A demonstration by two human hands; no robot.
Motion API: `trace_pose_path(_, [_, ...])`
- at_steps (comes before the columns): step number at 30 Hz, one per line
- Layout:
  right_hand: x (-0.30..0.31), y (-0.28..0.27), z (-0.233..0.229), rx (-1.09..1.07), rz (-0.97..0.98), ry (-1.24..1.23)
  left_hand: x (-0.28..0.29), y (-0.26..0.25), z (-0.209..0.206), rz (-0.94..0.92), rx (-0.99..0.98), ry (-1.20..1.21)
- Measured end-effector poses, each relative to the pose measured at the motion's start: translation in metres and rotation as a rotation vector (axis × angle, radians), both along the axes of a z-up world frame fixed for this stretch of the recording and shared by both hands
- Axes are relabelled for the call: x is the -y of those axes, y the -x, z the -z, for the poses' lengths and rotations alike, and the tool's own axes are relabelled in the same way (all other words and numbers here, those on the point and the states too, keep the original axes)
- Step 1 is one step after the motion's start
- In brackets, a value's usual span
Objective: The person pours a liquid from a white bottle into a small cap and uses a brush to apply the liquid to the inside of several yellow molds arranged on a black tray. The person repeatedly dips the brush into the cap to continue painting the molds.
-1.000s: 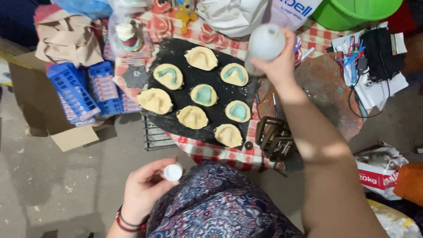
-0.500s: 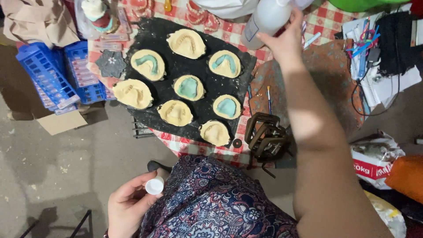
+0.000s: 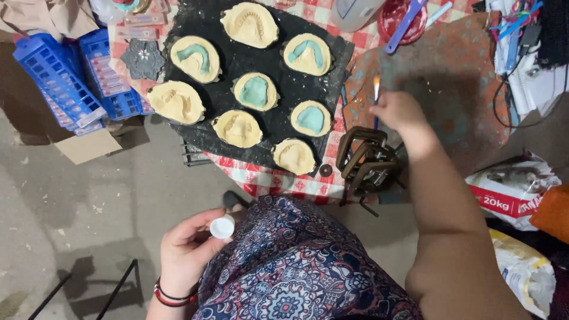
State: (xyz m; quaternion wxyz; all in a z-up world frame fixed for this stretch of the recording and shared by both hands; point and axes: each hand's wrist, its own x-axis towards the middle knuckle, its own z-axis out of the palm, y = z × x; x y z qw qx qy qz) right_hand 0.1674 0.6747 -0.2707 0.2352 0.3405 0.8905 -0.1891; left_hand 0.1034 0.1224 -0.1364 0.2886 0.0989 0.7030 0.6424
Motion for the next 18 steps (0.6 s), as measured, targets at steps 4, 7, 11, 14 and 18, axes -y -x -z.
trace_pose_path(4, [0.006,-0.003,-0.049,-0.28,0.45,0.132,-0.001,0.005,-0.001,0.074,0.006,0.027])
trace_pose_path(7, [0.0,-0.044,-0.058,-0.98,0.349,-0.031,0.005,0.008,0.001,0.162,-0.002,0.003])
trace_pose_path(11, [0.051,-0.087,-0.114,-1.295,0.438,0.124,0.014,0.011,0.011,0.239,-0.026,-0.051])
trace_pose_path(14, [0.11,-0.123,-0.129,-1.388,0.631,0.483,0.021,0.006,0.024,0.282,-0.026,-0.069])
trace_pose_path(18, [0.203,-0.137,-0.111,-1.405,0.689,1.016,0.009,-0.005,0.031,0.184,0.143,-0.112])
